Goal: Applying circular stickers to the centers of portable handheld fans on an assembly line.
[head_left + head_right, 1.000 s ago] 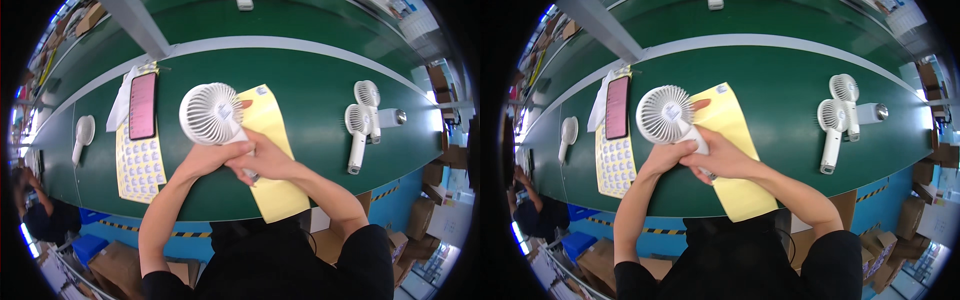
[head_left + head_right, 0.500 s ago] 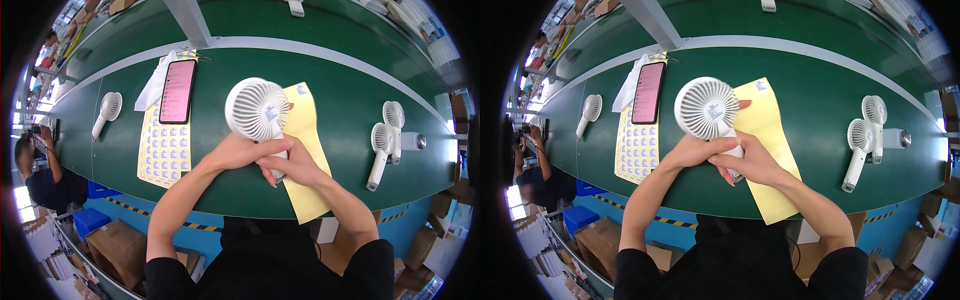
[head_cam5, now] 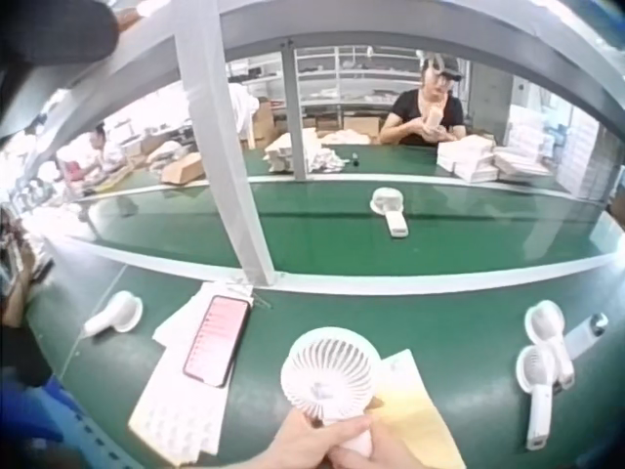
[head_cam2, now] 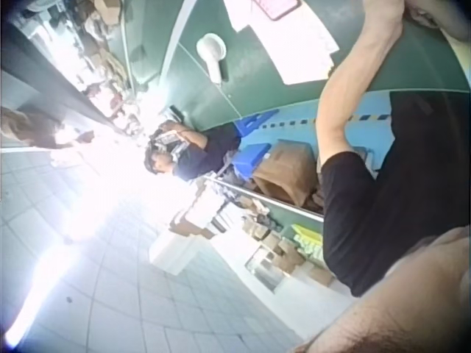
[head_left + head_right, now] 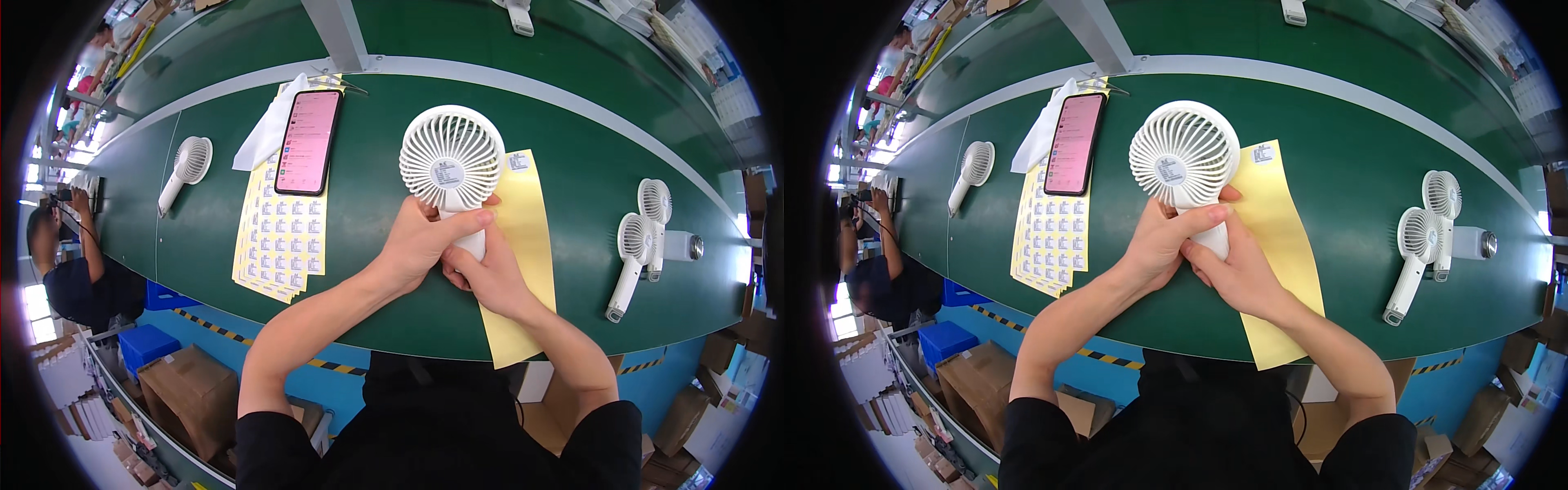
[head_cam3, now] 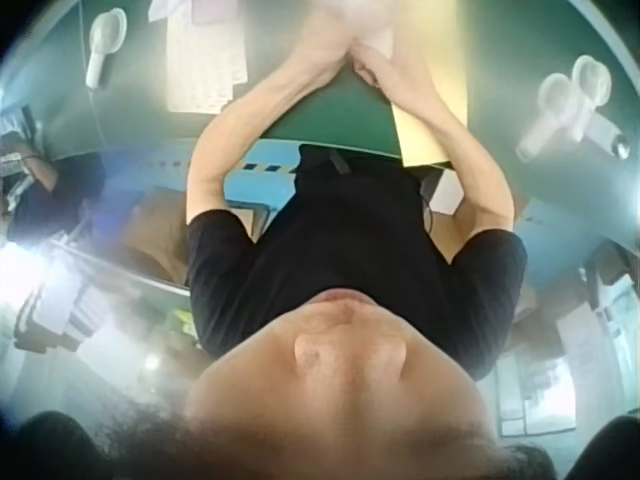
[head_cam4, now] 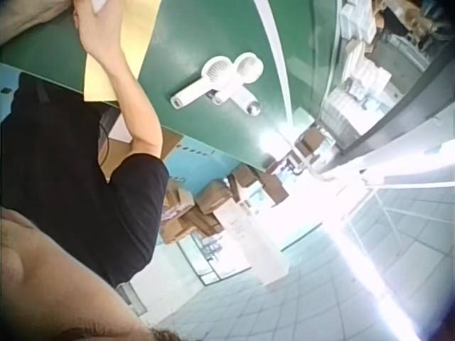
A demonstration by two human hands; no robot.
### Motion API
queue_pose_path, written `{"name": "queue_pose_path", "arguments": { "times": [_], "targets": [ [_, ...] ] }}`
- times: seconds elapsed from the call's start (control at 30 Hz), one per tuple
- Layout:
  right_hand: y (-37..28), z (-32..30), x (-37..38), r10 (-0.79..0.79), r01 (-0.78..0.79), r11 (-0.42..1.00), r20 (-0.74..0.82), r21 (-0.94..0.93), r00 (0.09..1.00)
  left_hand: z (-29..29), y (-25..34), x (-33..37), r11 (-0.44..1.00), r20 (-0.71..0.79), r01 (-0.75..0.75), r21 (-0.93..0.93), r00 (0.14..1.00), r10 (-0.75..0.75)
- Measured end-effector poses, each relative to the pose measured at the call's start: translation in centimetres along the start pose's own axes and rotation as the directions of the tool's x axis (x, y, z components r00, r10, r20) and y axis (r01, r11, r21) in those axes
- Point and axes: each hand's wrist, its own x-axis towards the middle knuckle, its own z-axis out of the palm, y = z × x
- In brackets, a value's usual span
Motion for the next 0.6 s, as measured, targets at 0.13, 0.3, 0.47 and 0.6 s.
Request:
{"name": "queue_pose_path", "arguments": {
  "times": [0.13,0.3,0.47,0.6],
  "targets": [
    [1.0,-0.1,-0.1,0.009,-0.010,0.999,-0.018,-0.051,1.000,0.5,0.5,0.0,0.998,0.032,-0.024,0.061,0.999,0.022],
    [1.5,0.0,-0.2,-0.238,0.244,0.969,-0.110,0.045,0.965,-0.4,0.6,0.5,0.965,0.101,0.023,0.261,0.994,-0.051],
    [0.5,-0.4,0.3,-0.283,0.295,0.949,-0.114,0.108,0.952,-0.9,0.6,0.8,0.983,0.120,0.046,0.176,0.990,-0.068],
    [0.9,-1.0,0.6,-0.231,0.240,0.965,-0.087,0.107,0.969,-1.0,0.1,1.3,0.990,0.106,-0.002,0.141,0.994,-0.013]
  ]
}}
